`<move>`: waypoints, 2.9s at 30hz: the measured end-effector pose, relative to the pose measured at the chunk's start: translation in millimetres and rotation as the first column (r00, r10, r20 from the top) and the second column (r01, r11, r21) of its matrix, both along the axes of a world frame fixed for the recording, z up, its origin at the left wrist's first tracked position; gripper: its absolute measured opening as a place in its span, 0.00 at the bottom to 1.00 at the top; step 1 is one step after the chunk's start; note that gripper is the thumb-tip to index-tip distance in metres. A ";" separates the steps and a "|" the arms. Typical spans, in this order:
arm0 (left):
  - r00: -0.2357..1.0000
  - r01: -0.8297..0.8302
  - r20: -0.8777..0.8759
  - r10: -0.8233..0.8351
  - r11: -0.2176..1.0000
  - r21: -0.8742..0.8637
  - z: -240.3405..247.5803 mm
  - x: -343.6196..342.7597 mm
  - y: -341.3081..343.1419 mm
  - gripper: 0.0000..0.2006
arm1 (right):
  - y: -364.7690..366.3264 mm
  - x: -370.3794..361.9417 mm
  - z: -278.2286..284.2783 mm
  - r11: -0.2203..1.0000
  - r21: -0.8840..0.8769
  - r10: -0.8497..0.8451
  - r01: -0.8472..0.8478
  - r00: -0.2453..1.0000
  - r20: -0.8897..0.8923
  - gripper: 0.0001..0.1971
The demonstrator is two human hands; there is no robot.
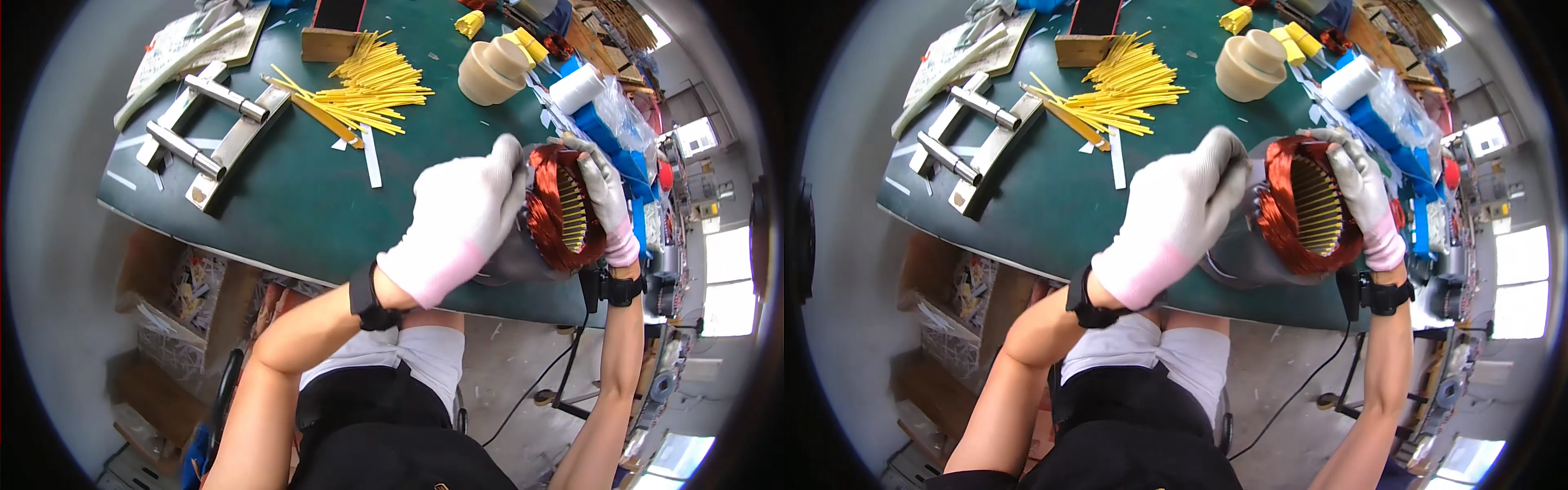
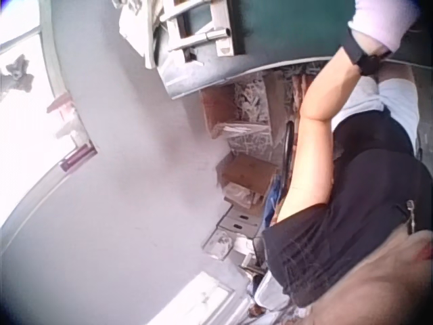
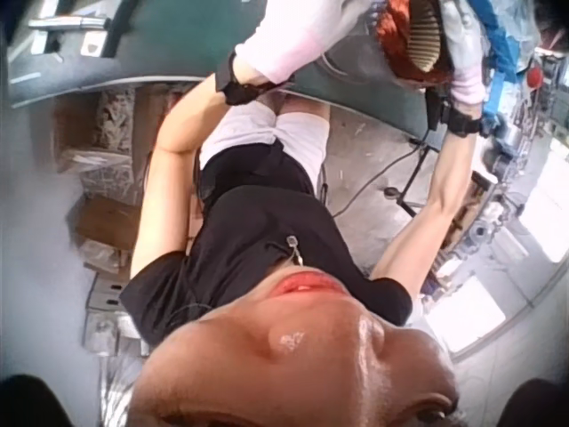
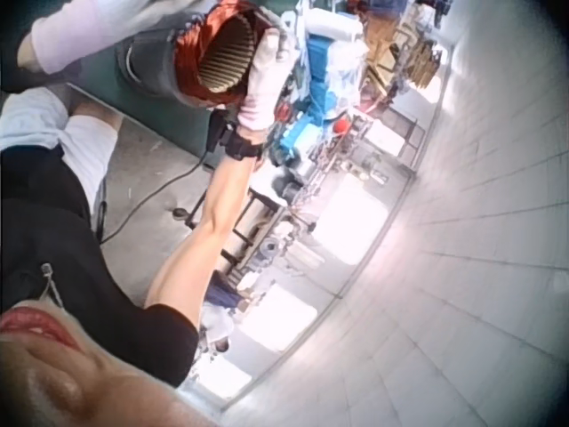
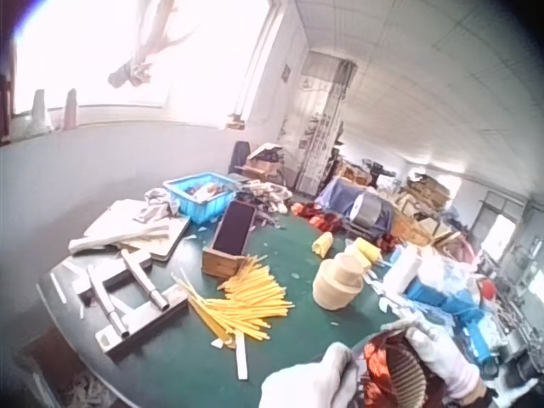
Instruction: Assembling a motor stator by inserting insulation paper and shaping the coils using a mallet and blocks.
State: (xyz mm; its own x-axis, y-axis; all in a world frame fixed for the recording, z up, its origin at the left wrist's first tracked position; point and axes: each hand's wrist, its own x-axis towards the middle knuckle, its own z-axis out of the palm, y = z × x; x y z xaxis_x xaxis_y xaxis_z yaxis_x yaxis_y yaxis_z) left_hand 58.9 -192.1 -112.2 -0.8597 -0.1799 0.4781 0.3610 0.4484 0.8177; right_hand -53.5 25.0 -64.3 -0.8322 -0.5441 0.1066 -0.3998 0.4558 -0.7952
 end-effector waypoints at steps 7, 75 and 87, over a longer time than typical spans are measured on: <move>0.996 0.089 0.032 -0.083 0.940 -0.330 9.7 -53.0 -2.6 0.07 | 3.1 10.9 -15.6 0.982 0.088 -0.134 0.165 0.949 -0.285 0.19; 0.793 0.370 0.492 -0.359 0.926 0.078 43.8 -69.3 -31.9 0.08 | -22.6 -17.8 16.2 0.955 -0.061 0.290 -0.290 0.957 -0.019 0.14; 0.814 0.399 0.422 -0.400 0.912 0.095 52.5 -73.5 -16.2 0.05 | -2.2 0.8 1.7 0.936 -0.272 0.165 -0.225 0.960 -0.227 0.15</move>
State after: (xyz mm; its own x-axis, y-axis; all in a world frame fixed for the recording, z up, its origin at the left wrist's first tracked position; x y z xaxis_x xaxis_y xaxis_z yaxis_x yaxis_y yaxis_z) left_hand -14.5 -208.2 -59.6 -0.9735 0.2230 0.0511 0.1266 0.3393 0.9321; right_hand -52.7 22.9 -62.6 -0.6585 -0.6129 0.4367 -0.6199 0.1127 -0.7765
